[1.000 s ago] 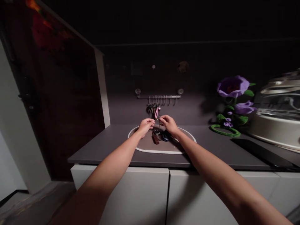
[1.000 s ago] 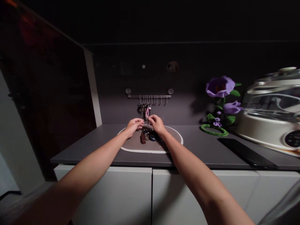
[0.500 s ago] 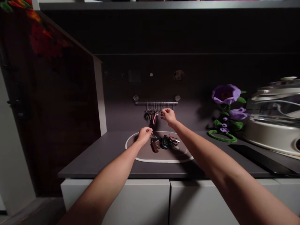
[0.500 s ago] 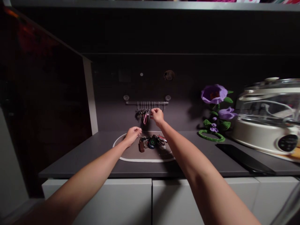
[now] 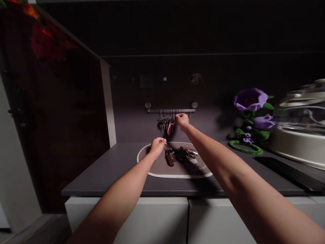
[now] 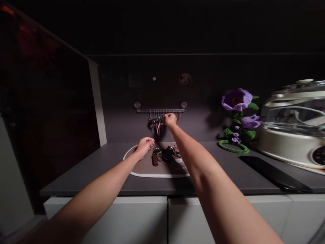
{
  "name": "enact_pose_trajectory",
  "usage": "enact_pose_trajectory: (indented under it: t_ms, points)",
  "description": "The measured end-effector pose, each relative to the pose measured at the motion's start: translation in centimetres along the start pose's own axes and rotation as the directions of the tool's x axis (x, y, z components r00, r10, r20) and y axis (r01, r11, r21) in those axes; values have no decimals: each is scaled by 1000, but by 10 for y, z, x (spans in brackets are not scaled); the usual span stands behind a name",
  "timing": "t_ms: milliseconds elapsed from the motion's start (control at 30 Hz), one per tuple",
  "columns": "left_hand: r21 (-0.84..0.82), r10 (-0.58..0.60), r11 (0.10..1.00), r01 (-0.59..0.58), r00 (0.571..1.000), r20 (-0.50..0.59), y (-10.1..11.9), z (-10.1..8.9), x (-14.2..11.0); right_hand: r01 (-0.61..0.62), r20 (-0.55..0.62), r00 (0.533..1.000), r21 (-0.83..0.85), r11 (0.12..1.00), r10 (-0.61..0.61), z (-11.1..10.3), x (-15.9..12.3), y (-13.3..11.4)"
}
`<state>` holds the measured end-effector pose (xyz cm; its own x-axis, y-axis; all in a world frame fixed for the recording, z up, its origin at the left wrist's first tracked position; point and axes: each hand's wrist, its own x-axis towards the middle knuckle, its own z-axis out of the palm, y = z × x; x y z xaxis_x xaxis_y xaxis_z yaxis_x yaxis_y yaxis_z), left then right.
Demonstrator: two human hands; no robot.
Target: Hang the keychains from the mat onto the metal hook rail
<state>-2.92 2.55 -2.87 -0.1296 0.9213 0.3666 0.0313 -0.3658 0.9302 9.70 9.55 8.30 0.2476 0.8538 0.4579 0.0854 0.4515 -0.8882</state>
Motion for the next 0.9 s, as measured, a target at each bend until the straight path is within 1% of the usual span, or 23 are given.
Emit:
enact_pose_trajectory:
  t_ms: [133,300,433,567,800,900]
  points:
    - [-16,-11,1000,11,1000,1,0,0,1,-67,-49,996,44,997,69,3,-1,3]
    - [-32,-18,999,18,1000,0,2,0,1,-105,-43,993,104,989,110,5,-6,6]
    - [-24,-19,1000,19,1000,-7,3,0,0,-134,-24,990,100,986,137,3,-9,9]
    - [-20,-21,1000,21,1000,-3,2,1,-1,-135,-26,990,78,988,137,2,-9,13]
    - [9,-14,1000,14,1000,15,1,0,1,-126,10,992,63,990,126,2,-1,25]
    - [16,-20,1000,20,1000,24,0,0,1,-96,0,995,11,995,96,2,1,30]
